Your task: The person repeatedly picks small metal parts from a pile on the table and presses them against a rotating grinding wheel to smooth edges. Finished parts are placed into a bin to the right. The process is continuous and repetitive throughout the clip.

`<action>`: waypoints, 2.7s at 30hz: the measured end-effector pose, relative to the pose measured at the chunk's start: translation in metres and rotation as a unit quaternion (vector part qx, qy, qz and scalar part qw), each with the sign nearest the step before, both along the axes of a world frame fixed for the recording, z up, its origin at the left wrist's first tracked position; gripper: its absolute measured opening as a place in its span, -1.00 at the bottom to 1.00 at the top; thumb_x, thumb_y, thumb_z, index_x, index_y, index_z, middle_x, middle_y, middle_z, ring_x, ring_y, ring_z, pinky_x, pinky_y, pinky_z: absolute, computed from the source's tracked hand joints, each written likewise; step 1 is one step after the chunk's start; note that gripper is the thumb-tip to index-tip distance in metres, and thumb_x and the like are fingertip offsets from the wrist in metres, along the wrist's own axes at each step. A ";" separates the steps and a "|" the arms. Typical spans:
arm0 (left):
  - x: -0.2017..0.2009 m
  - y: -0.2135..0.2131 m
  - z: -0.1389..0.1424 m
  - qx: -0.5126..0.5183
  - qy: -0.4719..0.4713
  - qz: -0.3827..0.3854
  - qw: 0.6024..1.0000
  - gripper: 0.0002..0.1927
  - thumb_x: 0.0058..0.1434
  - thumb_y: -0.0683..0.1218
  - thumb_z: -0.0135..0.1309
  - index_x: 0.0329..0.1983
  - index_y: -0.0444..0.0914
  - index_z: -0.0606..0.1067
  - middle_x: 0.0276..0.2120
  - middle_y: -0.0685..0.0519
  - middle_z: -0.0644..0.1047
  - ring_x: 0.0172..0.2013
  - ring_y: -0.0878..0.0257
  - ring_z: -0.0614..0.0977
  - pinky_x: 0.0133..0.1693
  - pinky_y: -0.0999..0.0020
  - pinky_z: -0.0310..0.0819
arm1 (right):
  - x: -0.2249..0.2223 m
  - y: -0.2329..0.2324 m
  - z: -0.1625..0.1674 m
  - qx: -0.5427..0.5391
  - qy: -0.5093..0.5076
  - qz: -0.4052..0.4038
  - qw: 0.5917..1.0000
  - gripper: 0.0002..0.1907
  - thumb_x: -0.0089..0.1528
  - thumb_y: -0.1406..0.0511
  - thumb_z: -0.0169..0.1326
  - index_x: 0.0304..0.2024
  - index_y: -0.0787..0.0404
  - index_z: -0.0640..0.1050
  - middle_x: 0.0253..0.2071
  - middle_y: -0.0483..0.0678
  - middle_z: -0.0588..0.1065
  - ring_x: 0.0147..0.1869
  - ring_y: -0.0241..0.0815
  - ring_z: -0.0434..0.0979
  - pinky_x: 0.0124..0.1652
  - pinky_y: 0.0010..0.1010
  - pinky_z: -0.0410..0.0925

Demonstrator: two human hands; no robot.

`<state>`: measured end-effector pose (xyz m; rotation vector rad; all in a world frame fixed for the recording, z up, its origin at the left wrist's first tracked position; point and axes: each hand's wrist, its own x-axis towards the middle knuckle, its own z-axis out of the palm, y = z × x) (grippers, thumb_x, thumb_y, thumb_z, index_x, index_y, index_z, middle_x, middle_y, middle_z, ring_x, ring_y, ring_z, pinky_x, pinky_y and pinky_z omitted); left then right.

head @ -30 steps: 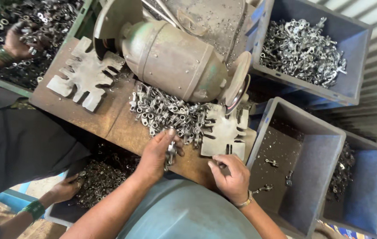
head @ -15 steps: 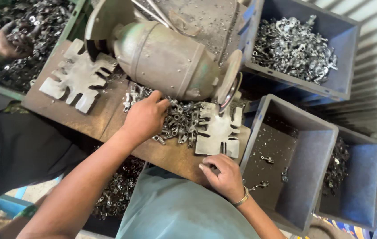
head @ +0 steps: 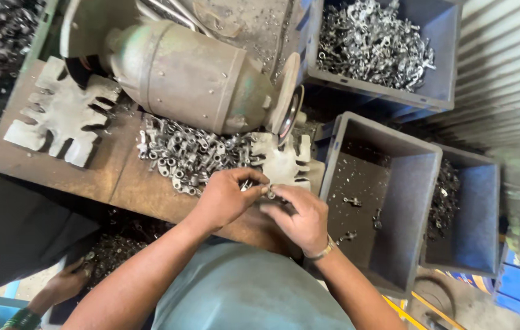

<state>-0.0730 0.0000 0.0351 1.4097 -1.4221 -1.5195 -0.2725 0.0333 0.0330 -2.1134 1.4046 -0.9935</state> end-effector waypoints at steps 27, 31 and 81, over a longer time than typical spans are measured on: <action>0.012 0.070 -0.062 0.273 0.154 0.077 0.946 -0.82 0.16 -0.18 0.26 -0.16 -0.27 0.63 -0.54 0.16 0.51 -0.56 0.42 0.44 -0.51 0.52 0.26 | 0.007 -0.069 -0.036 -0.076 0.123 -0.165 0.976 -0.65 0.07 0.15 0.42 -0.37 0.19 0.54 -0.40 -0.03 0.56 -0.29 0.01 0.55 -0.24 -0.19 0.41; 0.011 0.071 -0.061 0.279 0.253 0.113 0.919 -0.81 0.13 -0.23 0.25 -0.17 -0.31 0.61 -0.46 0.14 0.58 -0.54 0.40 0.48 -0.48 0.51 0.34 | 0.002 -0.049 -0.023 -0.099 0.126 -0.091 0.983 -0.66 0.05 0.22 0.45 -0.42 0.19 0.51 -0.43 -0.03 0.53 -0.31 0.02 0.52 -0.27 -0.21 0.39; 0.010 0.027 -0.021 0.064 0.110 0.085 0.988 -0.74 0.24 -0.14 0.23 0.00 -0.24 0.67 -0.39 0.06 0.66 -0.44 0.34 0.54 -0.38 0.33 0.43 | 0.012 0.004 -0.027 0.384 -0.472 0.003 0.794 -0.66 0.27 0.29 0.12 0.08 0.27 0.51 -0.04 -0.09 0.61 -0.02 -0.30 0.64 0.03 -0.46 0.49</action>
